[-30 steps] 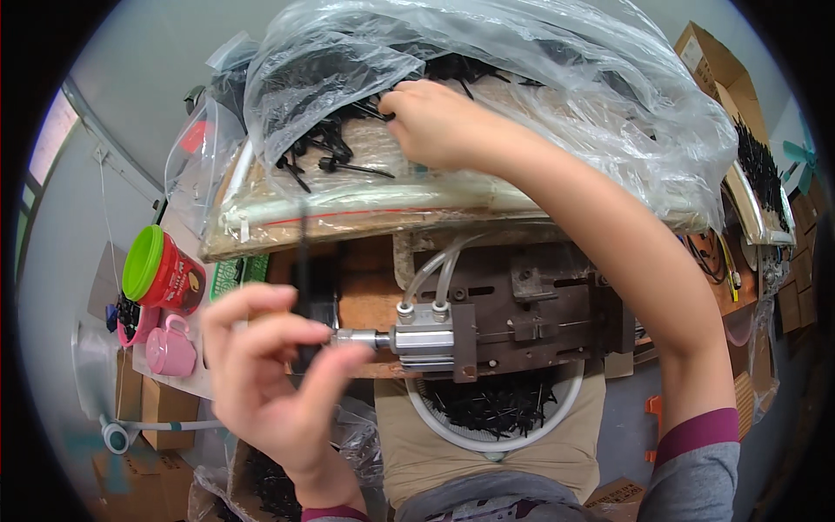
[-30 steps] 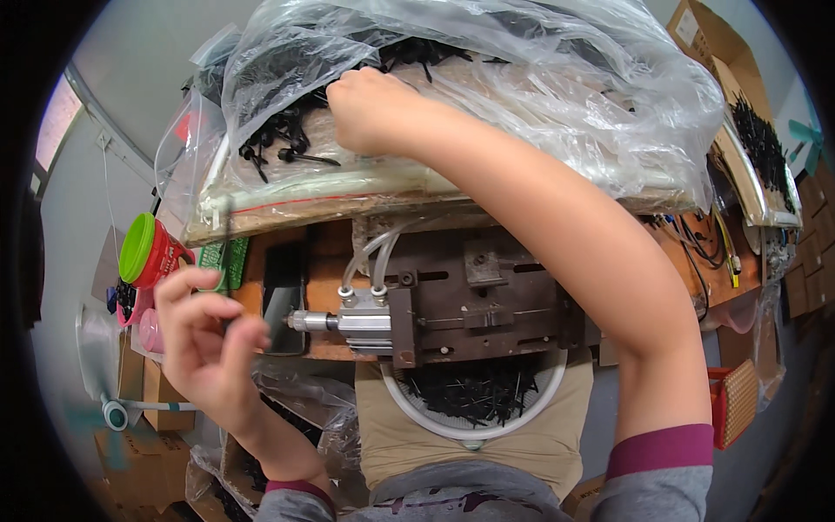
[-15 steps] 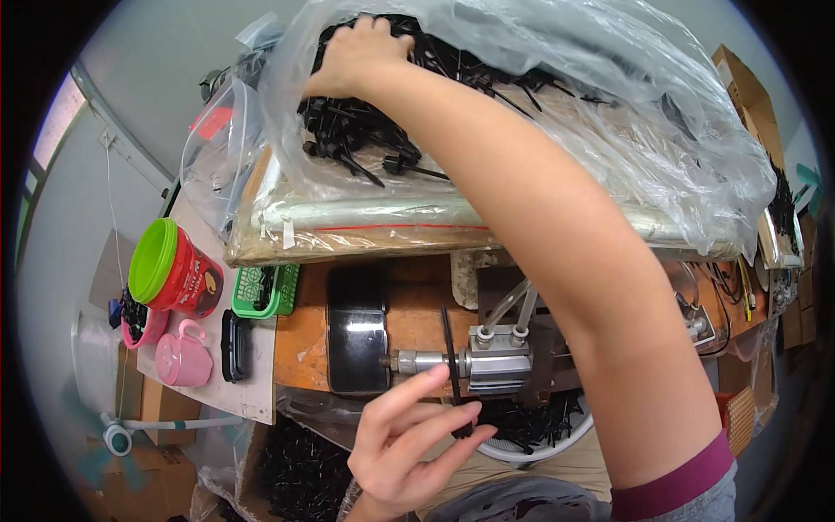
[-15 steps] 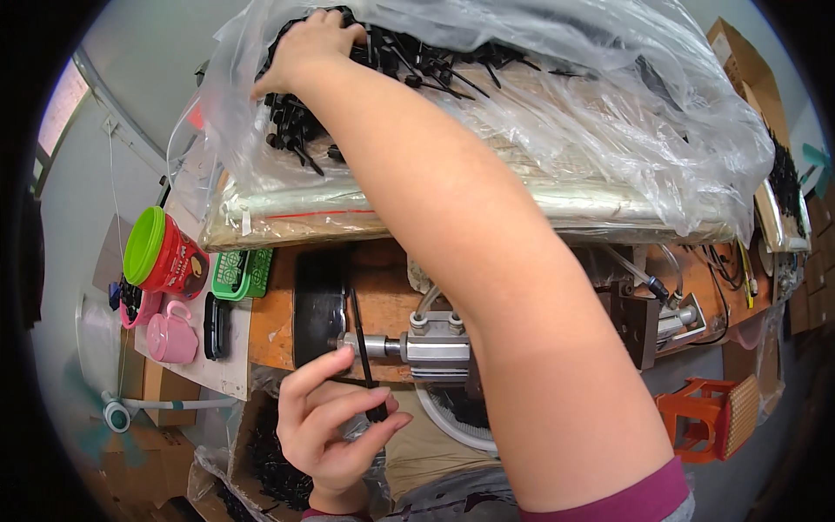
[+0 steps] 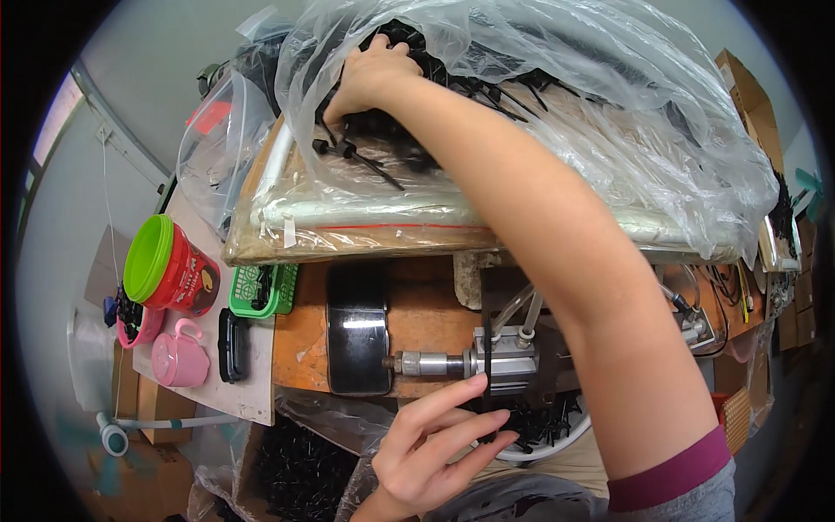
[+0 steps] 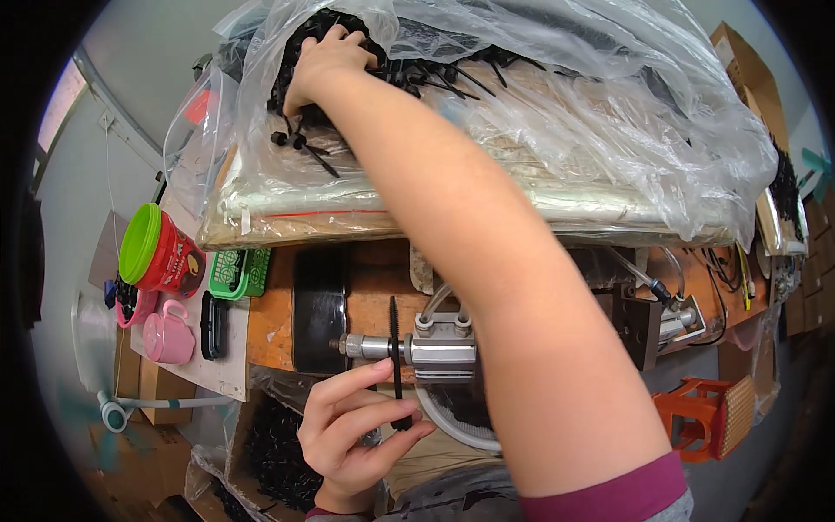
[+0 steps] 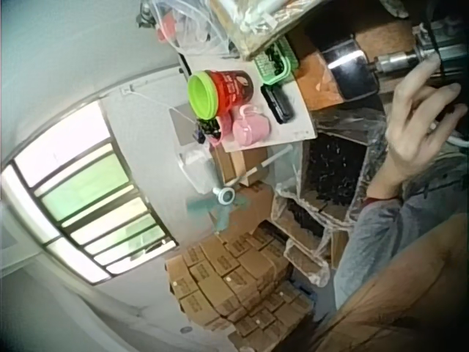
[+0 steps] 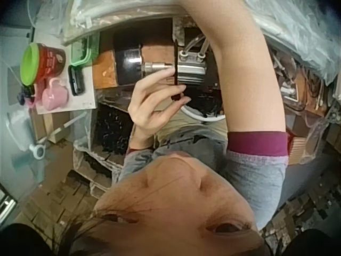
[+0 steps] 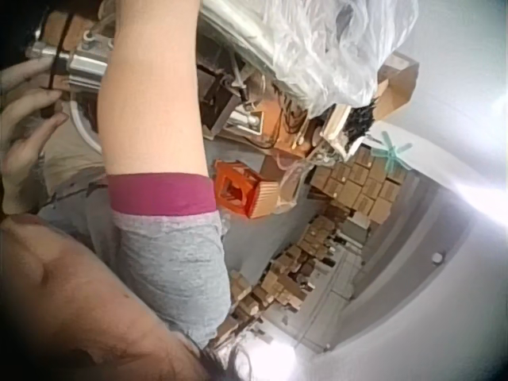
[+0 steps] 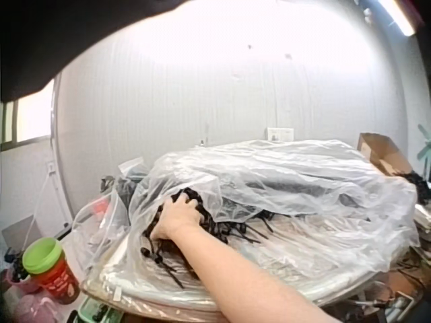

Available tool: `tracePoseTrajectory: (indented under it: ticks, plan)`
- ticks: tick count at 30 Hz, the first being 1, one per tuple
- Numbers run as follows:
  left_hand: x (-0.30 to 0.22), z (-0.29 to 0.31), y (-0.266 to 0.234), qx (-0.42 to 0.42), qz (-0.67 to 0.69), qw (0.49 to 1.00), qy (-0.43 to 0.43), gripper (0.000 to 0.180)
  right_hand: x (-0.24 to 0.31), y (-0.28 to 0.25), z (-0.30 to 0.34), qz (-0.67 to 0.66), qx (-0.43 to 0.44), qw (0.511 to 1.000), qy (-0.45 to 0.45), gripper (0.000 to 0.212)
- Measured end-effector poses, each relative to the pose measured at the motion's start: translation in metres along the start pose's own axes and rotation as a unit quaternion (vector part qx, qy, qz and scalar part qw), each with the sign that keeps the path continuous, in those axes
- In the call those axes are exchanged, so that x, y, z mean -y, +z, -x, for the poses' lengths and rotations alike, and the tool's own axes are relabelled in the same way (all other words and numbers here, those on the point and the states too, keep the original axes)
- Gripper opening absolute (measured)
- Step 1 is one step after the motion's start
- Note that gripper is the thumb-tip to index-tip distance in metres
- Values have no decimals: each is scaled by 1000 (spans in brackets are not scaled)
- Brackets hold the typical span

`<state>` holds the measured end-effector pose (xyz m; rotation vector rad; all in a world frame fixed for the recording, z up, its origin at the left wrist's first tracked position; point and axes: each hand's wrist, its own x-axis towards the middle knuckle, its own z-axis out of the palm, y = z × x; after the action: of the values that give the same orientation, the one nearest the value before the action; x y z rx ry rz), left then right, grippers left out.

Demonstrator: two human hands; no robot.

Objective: Manually assemble and secure components using a pneumatic jig.

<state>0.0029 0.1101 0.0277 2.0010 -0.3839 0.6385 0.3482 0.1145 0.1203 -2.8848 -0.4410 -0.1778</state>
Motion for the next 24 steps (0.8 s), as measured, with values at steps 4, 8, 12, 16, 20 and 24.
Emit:
tracePoseTrajectory:
  ticks: [4,8,12,16,20,24]
  plan:
    - [-6,2,5,7,32,999,-3,37,-37,-14,6,43,36,994,-89,103]
    - [-12,5,11,19,48,999,18,36,-73,-36,33,80,74,979,-170,109]
    - [-21,6,17,36,49,997,52,36,-127,-57,55,88,107,976,-168,107]
    - [-25,17,23,37,72,996,40,34,-162,-78,79,77,178,970,-144,106]
    - [-29,19,34,58,86,994,43,33,-184,-89,101,75,202,969,-124,108]
    - [-27,23,53,92,111,989,18,31,-193,-97,115,91,228,961,-130,109]
